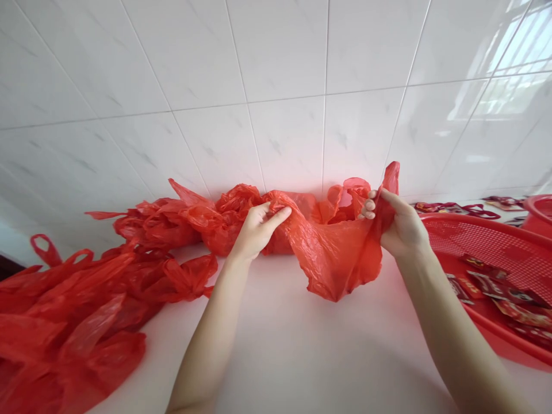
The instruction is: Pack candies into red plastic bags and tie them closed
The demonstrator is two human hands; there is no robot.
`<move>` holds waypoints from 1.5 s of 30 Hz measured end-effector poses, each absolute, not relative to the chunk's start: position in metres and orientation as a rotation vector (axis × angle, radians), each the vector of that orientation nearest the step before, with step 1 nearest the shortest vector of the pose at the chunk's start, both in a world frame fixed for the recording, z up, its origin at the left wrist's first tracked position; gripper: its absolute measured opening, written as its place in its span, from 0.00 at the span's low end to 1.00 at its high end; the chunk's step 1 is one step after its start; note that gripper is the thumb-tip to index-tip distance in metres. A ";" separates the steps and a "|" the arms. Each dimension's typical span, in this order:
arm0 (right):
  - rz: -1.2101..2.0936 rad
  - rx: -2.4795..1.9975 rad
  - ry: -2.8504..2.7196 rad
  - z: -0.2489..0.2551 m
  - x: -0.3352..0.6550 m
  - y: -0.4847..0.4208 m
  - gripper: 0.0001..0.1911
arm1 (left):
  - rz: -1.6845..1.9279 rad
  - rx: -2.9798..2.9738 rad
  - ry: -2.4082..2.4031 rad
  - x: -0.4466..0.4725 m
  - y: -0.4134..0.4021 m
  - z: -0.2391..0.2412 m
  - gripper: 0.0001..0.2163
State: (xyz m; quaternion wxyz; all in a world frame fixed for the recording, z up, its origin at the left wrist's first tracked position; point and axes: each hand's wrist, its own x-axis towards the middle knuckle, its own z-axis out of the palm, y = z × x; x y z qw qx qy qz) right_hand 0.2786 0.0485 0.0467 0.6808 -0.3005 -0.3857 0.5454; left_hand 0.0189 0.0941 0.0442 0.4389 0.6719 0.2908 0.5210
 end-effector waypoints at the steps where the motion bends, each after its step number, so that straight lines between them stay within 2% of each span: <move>1: 1.224 -0.684 -0.860 0.047 0.277 0.048 0.10 | 1.322 1.640 0.723 0.020 0.094 0.044 0.12; 11: 1.159 -0.771 -0.849 0.049 0.259 0.042 0.10 | 1.491 1.471 0.618 0.025 0.093 0.047 0.10; 21: 1.115 -0.820 -1.008 0.043 0.246 0.041 0.11 | 1.443 1.534 0.596 0.029 0.086 0.046 0.08; 45: 0.921 -0.982 -1.302 0.038 0.233 0.032 0.17 | 1.221 1.674 0.579 0.047 0.060 0.053 0.11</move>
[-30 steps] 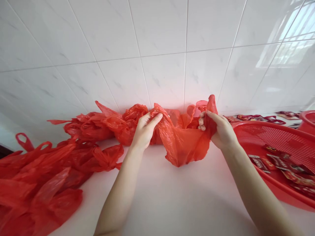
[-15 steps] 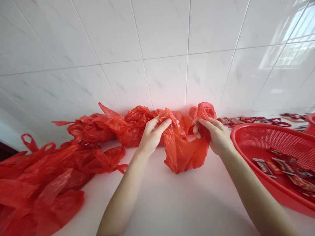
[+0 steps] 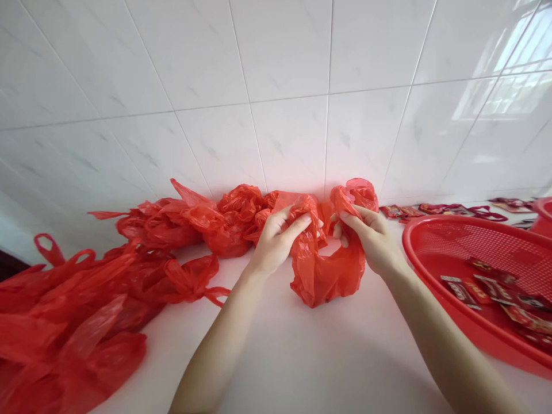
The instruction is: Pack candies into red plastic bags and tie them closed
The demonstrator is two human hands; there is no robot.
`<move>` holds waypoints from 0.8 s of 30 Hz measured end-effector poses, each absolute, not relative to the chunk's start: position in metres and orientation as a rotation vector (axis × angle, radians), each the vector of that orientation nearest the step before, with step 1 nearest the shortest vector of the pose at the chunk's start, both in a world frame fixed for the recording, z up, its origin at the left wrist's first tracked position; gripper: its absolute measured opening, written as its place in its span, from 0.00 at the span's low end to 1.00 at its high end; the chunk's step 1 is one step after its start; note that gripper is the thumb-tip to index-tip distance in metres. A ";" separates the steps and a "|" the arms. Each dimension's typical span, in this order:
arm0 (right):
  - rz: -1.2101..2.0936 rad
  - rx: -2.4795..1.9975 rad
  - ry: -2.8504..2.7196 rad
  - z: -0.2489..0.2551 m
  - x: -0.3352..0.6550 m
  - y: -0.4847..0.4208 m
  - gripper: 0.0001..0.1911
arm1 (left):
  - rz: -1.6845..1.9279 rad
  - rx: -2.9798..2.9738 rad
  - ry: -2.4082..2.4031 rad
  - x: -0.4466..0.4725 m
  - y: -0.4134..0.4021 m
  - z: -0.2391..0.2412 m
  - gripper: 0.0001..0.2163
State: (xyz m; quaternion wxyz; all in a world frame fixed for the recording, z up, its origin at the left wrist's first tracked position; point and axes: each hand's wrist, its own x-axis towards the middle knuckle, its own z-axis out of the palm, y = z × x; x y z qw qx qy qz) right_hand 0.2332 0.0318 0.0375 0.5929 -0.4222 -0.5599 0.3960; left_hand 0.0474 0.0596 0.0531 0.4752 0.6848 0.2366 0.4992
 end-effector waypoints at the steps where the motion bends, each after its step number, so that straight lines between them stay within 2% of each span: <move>1: 0.908 -0.984 -1.312 0.038 0.233 0.031 0.17 | 1.214 1.683 0.575 0.048 0.059 0.054 0.11; 14: 0.749 -1.067 -1.371 0.038 0.225 0.027 0.17 | 1.270 1.769 0.644 0.052 0.056 0.053 0.09; 24: 0.577 -1.155 -1.538 0.034 0.219 0.024 0.13 | 1.252 1.855 0.569 0.051 0.053 0.051 0.08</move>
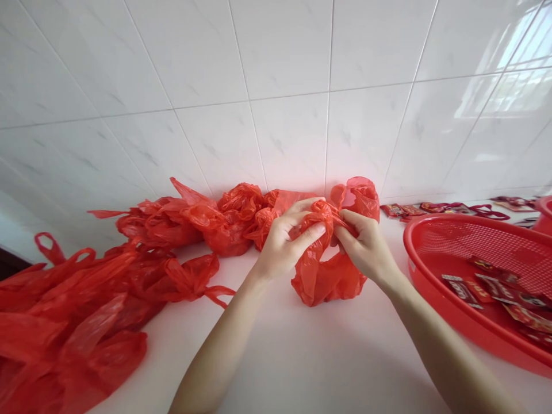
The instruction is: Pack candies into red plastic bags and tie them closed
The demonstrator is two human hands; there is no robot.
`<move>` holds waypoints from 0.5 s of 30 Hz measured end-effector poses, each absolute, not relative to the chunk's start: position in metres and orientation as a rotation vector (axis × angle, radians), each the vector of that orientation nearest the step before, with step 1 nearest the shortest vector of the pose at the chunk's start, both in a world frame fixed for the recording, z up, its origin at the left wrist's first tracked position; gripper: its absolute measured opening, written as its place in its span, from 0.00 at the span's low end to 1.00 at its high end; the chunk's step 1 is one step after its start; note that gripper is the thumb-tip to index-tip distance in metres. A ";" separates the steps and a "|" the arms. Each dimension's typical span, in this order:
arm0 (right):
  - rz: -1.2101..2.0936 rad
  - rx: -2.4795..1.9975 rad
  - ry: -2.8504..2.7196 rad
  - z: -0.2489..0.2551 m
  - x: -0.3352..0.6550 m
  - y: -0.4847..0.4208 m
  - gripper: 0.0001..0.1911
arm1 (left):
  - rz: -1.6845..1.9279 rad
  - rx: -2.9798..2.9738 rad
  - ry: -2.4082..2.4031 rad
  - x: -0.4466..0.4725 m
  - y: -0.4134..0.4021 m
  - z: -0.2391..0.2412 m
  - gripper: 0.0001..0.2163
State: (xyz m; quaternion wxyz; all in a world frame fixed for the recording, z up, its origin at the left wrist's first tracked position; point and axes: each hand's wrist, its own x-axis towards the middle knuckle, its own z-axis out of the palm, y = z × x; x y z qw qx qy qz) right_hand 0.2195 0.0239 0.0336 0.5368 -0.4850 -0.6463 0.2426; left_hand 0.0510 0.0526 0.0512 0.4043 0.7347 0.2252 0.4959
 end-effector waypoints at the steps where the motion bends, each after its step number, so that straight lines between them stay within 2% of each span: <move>1: 0.570 -1.152 -1.553 0.034 0.219 0.023 0.13 | 1.244 1.870 0.560 0.051 0.052 0.051 0.07; 8: 0.575 -1.146 -1.602 0.036 0.219 0.021 0.12 | 1.277 1.822 0.593 0.053 0.049 0.056 0.05; 15: 0.587 -1.097 -1.649 0.037 0.221 0.021 0.18 | 1.331 1.763 0.612 0.051 0.052 0.055 0.04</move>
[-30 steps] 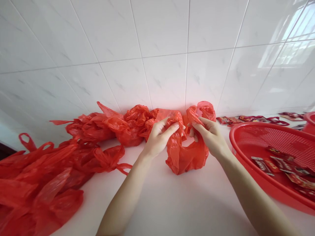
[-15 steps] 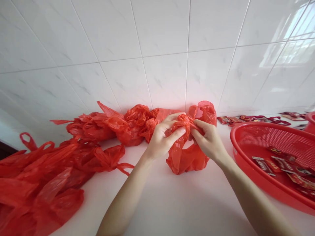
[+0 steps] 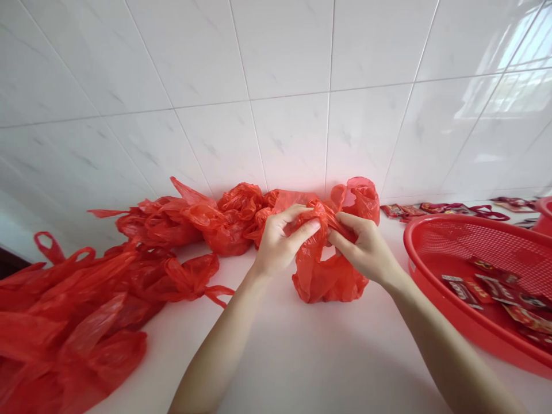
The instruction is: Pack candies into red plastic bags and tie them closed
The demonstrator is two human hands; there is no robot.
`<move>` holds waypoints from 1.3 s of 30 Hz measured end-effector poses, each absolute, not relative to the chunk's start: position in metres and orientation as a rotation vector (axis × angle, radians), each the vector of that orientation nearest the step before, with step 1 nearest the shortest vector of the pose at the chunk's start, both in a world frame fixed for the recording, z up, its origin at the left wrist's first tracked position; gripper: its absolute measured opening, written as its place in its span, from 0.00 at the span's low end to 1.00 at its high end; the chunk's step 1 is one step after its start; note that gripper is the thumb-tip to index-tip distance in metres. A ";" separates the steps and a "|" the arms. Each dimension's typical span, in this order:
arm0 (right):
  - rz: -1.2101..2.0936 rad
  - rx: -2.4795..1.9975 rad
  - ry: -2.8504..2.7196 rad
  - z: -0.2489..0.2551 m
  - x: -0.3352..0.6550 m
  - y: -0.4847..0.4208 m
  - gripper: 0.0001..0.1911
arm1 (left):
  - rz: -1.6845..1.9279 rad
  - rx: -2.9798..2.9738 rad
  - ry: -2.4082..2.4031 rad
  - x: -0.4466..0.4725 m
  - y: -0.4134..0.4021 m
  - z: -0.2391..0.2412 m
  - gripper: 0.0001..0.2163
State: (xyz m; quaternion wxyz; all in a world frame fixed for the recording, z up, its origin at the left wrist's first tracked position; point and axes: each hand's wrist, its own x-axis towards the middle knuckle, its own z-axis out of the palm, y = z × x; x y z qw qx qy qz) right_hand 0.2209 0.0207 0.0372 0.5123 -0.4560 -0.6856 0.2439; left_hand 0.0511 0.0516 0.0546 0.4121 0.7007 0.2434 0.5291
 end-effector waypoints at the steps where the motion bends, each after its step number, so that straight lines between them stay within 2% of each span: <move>1: 0.585 -1.098 -1.660 0.037 0.221 0.021 0.19 | 1.344 1.757 0.621 0.051 0.052 0.054 0.04; 5: 0.584 -1.111 -1.689 0.037 0.222 0.022 0.18 | 1.404 1.695 0.678 0.049 0.056 0.050 0.04; 17: 0.592 -1.192 -1.764 0.037 0.228 0.023 0.05 | 1.531 1.645 0.721 0.047 0.061 0.050 0.05; 20: 0.602 -1.237 -1.781 0.036 0.230 0.025 0.09 | 1.562 1.630 0.719 0.046 0.063 0.049 0.04; 25: 0.633 -1.265 -1.766 0.033 0.233 0.030 0.25 | 1.586 1.606 0.677 0.044 0.067 0.049 0.05; 29: 0.636 -1.280 -1.804 0.033 0.234 0.031 0.10 | 1.617 1.581 0.678 0.042 0.069 0.048 0.05; 39: 0.725 -1.198 -1.838 0.034 0.233 0.032 0.16 | 1.645 1.597 0.671 0.042 0.069 0.050 0.04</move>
